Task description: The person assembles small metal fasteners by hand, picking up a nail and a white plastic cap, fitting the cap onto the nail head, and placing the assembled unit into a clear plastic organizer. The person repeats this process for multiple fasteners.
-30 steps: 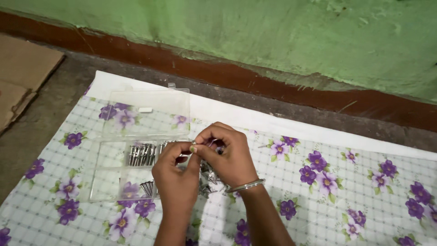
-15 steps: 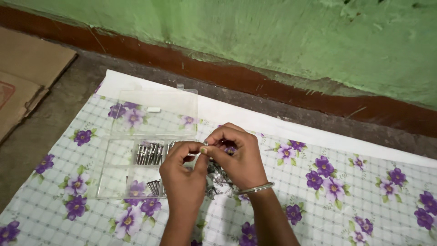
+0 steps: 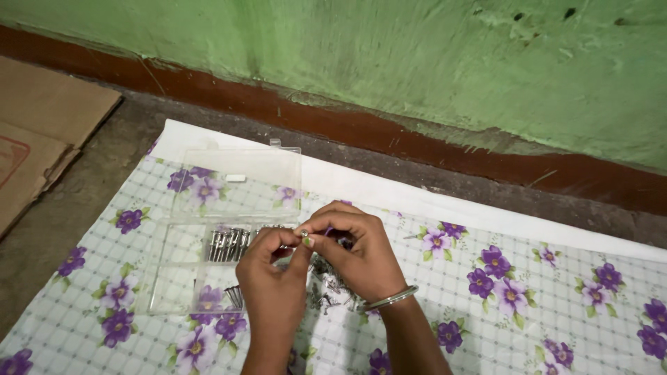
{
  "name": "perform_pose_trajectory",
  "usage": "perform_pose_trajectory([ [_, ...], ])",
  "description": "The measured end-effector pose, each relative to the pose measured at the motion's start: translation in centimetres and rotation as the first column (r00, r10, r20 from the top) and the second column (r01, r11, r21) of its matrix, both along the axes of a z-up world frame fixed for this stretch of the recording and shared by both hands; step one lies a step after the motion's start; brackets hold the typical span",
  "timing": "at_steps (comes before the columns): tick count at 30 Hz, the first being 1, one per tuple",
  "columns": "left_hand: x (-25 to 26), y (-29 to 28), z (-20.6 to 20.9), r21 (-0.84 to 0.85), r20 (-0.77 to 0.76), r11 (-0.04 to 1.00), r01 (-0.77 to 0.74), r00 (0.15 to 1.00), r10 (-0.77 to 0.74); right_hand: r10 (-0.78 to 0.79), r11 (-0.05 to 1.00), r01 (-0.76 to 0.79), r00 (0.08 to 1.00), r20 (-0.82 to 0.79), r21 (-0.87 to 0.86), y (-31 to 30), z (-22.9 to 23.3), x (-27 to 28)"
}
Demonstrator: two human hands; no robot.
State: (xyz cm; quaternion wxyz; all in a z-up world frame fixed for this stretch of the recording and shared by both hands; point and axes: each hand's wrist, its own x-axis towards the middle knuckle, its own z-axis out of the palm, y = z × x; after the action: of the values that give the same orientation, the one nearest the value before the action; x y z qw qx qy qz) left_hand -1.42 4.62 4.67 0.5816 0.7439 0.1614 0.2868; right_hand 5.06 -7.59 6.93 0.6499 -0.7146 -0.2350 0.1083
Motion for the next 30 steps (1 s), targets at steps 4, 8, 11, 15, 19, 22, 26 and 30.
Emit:
perform_pose_trajectory([
  [4,0.1,-0.2,0.2,0.03,-0.025,1.0,0.001,1.0,0.0,-0.018,1.0,0.018,1.0,-0.021,-0.001,-0.1,0.4,0.0],
  [8,-0.1,-0.3,0.9,-0.012,-0.074,1.0,0.018,0.997,-0.018,-0.032,0.999,0.034,0.998,-0.059,0.032,-0.3,0.6,-0.1],
  [11,0.1,-0.7,1.0,0.013,-0.039,1.0,0.02,0.999,-0.02,-0.051,0.997,0.057,0.994,-0.092,0.06,-0.6,0.4,0.1],
  [15,0.0,-0.7,1.4,0.013,-0.051,1.0,0.023,0.998,-0.022,-0.051,0.993,0.063,0.991,-0.127,0.095,-0.6,0.0,0.2],
  [19,0.3,-0.7,1.7,0.074,-0.028,0.997,-0.005,1.0,0.007,-0.056,0.986,0.088,0.976,-0.212,0.143,-0.3,-0.5,0.6],
  [22,-0.3,-0.7,1.7,0.044,-0.043,0.999,0.015,0.999,-0.013,-0.057,0.965,0.134,0.945,-0.322,0.224,-0.3,-0.9,0.1],
  [26,0.4,-0.5,2.3,0.01,-0.027,0.999,0.04,0.999,-0.039,-0.06,0.937,0.164,0.946,-0.319,0.309,-0.3,-0.6,0.9],
  [30,0.2,-1.0,2.0,-0.058,-0.041,0.998,0.039,0.998,-0.041,-0.098,0.944,0.195,0.936,-0.338,0.268,-0.4,-0.8,1.0],
])
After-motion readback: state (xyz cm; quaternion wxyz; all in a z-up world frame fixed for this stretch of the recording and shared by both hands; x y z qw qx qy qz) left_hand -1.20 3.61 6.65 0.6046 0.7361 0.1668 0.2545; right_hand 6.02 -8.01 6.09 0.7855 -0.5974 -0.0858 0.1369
